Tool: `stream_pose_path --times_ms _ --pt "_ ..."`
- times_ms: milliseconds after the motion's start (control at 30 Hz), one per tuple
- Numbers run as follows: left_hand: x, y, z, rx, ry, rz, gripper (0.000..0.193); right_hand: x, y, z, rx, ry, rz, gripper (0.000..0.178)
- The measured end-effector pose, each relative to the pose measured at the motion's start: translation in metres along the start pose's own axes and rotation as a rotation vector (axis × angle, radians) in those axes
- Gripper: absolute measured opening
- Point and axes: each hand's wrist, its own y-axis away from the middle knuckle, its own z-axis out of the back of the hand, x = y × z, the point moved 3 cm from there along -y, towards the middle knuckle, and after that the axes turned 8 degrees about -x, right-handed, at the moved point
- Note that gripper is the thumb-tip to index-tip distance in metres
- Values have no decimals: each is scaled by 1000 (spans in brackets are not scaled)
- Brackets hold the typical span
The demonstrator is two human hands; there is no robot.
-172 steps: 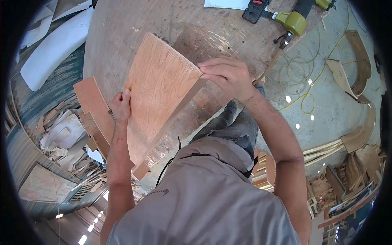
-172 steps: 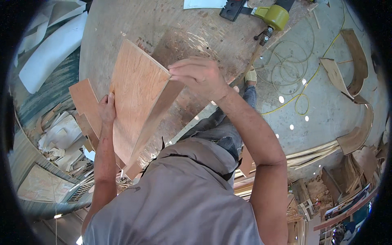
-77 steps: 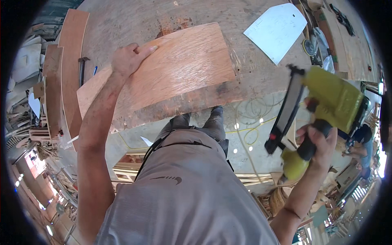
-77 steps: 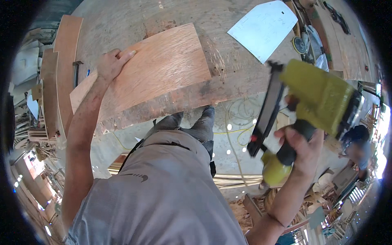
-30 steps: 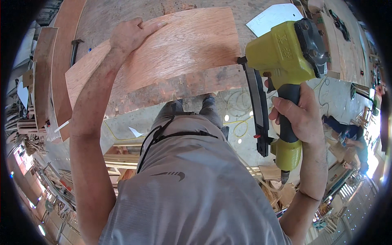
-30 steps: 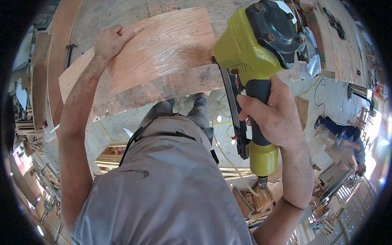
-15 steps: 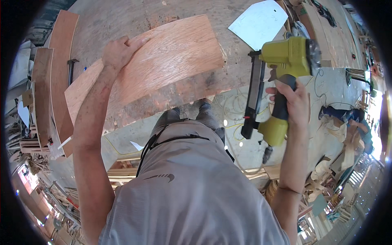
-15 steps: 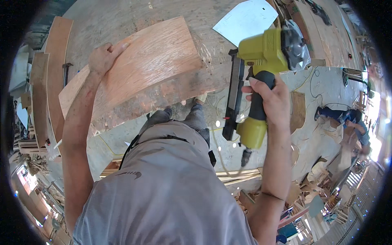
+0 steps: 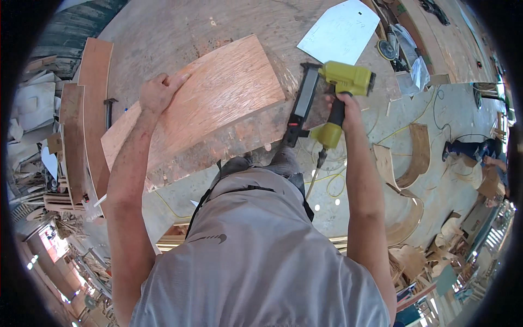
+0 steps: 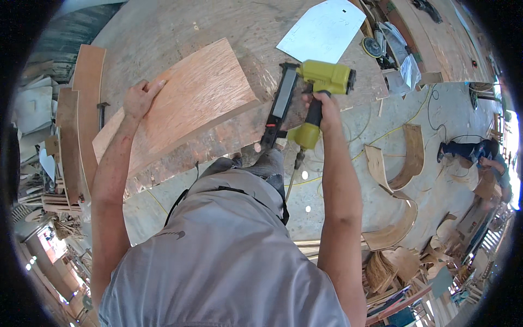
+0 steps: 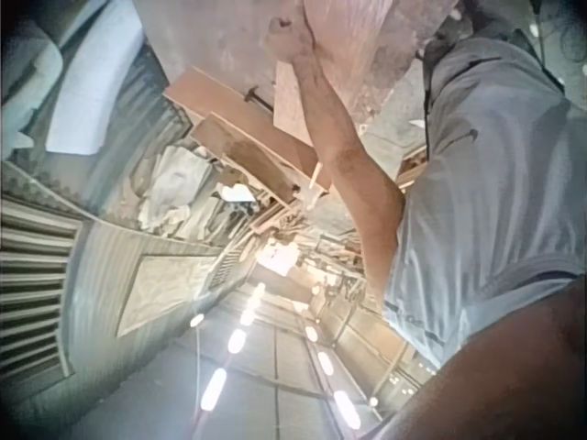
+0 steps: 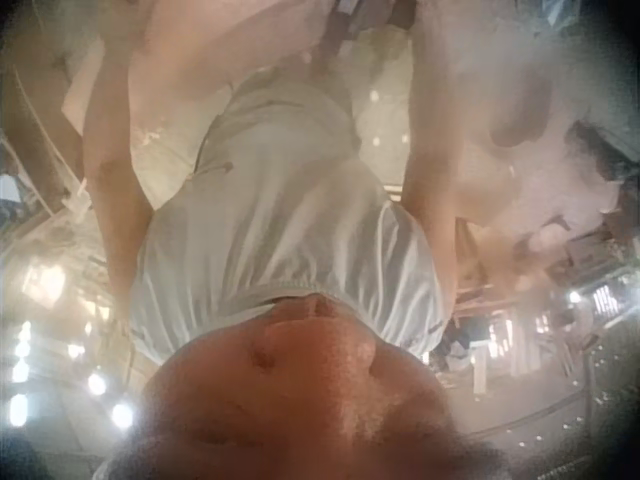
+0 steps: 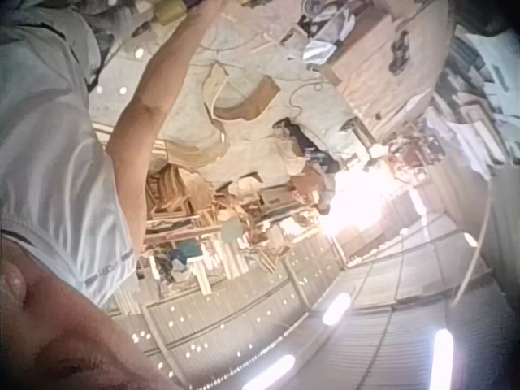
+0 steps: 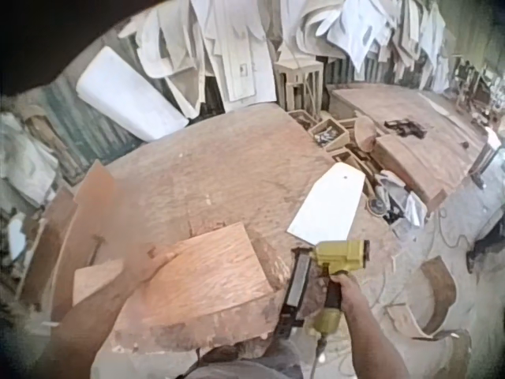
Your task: The person assembles a wooden furniture frame by attaching plywood panels to a wooden structure. They use a pneumatic nail gun to secure the panels and a hammer to drive in nails manually. The person positions the panels, aligns them with the frame, and fastens them securely.
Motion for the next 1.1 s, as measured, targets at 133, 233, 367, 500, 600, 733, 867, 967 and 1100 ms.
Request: stream_pose_path --times_ms 133,233,367,500,600,733,867,967,1100 --pt "-2 -1 2 -9 -47 -6 70 6 -37 -7 -178 478 315 30" --pt "2 7 6 -22 -53 -1 70 16 1 -39 -202 777 588 43" --pt "1 6 6 -20 4 5 75 1 84 -115 18 425 354 52" --pt "-2 2 7 58 24 -3 82 -33 86 -145 143 461 412 50" --pt "-2 1 9 75 21 -71 85 -28 83 -151 214 411 251 38" --pt "27 4 18 26 168 -34 80 -27 90 -155 205 222 156 31" --pt "123 20 40 -353 270 33 67 -28 76 -137 172 176 155 29" --pt "251 58 61 -607 250 114 59 -29 68 -129 230 156 151 28" --pt "402 133 43 -387 504 436 62 -30 66 -137 235 199 128 36"
